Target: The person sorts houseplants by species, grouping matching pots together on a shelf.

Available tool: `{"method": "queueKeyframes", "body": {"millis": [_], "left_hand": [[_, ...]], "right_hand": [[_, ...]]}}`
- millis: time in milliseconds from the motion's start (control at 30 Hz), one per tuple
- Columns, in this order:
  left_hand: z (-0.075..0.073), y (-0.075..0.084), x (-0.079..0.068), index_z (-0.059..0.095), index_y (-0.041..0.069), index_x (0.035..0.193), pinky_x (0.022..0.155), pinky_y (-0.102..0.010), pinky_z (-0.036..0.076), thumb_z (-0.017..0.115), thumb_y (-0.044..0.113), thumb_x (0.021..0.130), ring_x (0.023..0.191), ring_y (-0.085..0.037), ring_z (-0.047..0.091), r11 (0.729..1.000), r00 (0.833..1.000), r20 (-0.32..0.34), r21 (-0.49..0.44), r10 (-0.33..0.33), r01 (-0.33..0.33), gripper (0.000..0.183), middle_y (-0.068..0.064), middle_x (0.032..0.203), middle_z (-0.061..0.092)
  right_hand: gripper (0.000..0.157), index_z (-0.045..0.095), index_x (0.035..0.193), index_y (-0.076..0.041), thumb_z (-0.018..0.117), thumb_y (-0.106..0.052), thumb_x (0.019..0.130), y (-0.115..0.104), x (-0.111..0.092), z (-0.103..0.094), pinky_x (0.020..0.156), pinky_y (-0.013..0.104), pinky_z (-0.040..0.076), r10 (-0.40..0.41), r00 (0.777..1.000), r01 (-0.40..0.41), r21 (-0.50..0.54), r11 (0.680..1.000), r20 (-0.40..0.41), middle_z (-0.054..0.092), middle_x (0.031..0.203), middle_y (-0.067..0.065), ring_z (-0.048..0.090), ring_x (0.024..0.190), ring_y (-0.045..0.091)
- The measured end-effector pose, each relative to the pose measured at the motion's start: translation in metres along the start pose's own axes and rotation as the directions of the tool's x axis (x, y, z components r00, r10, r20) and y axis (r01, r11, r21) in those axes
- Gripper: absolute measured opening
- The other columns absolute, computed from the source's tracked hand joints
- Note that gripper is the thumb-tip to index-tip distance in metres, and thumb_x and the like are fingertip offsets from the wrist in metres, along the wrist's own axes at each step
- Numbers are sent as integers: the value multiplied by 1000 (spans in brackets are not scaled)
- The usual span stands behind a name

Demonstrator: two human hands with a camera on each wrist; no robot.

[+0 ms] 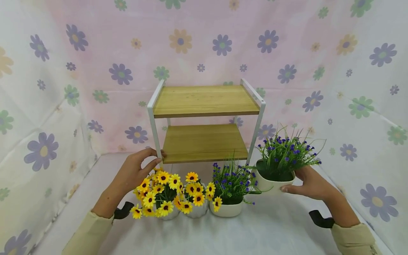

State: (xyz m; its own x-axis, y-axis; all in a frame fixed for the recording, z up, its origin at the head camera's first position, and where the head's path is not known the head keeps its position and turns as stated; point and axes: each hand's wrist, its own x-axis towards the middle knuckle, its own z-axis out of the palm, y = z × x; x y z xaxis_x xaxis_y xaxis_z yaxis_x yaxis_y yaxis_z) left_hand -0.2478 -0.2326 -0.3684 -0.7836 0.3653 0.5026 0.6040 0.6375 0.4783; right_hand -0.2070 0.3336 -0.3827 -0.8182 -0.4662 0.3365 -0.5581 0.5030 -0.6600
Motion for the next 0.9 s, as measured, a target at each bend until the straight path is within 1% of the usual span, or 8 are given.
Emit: {"method": "queueKeyframes", "body": {"millis": [67,100,200,300,433,633,800,900], "left_hand": [[0,0,0,72,15,120,102,-64,55,70,16,105,115,-31,72,1000,1000,-3,8,0,0,15,-2,120,77],[0,-1,0,72,15,119,101,-63,56,70,17,105,114,-30,73,1000,1000,-4,11,0,0,15,-2,120,77],[0,-1,0,72,15,119,98,-62,57,70,17,105,112,-29,73,1000,1000,-3,17,-1,1,14,-3,119,77],[0,-1,-1,72,15,119,97,-61,58,70,17,105,111,-29,73,1000,1000,-4,18,-1,1,15,-3,119,77],[0,-1,0,72,14,120,98,-61,57,70,17,105,113,-30,73,1000,1000,-9,10,7,-6,16,-2,119,77],[0,-1,0,72,14,120,100,-62,56,69,16,105,115,-30,73,1000,1000,-12,-4,10,-10,16,-2,120,78],[0,-1,0,72,13,121,100,-62,56,70,17,105,114,-31,73,1000,1000,-11,7,3,-3,16,-3,119,77],[0,-1,-1,72,14,120,101,-63,55,69,16,105,115,-31,72,1000,1000,-10,2,0,0,16,-3,119,77]], "right_hand": [[110,23,170,-19,89,-1,84,-2,1,-2,107,7,33,-19,1000,19,14,1000,-12,41,159,-20,37,140,-16],[107,26,169,-16,88,1,83,-2,1,-4,107,6,34,-25,999,25,17,1000,-20,42,156,-25,39,139,-15],[101,32,166,-10,87,5,82,-5,0,-8,106,6,34,-36,998,37,27,999,-44,46,151,-29,42,138,-14],[100,34,164,-8,86,8,81,-8,1,-11,106,5,34,-44,997,45,30,999,-56,49,150,-28,42,138,-14],[102,33,165,-10,87,8,80,-14,5,-16,106,5,35,-55,997,56,14,998,-61,49,149,-26,42,138,-13],[103,32,165,-14,86,8,81,-27,18,-24,106,6,35,-48,997,49,12,999,-64,51,148,-23,45,137,-11],[106,29,166,-14,82,15,79,-39,30,-30,108,8,37,-88,993,93,59,994,-73,49,154,-16,46,139,-4],[104,32,165,-11,80,19,78,-47,36,-33,109,9,39,-120,990,126,86,988,-73,53,153,-12,50,138,0]]}}
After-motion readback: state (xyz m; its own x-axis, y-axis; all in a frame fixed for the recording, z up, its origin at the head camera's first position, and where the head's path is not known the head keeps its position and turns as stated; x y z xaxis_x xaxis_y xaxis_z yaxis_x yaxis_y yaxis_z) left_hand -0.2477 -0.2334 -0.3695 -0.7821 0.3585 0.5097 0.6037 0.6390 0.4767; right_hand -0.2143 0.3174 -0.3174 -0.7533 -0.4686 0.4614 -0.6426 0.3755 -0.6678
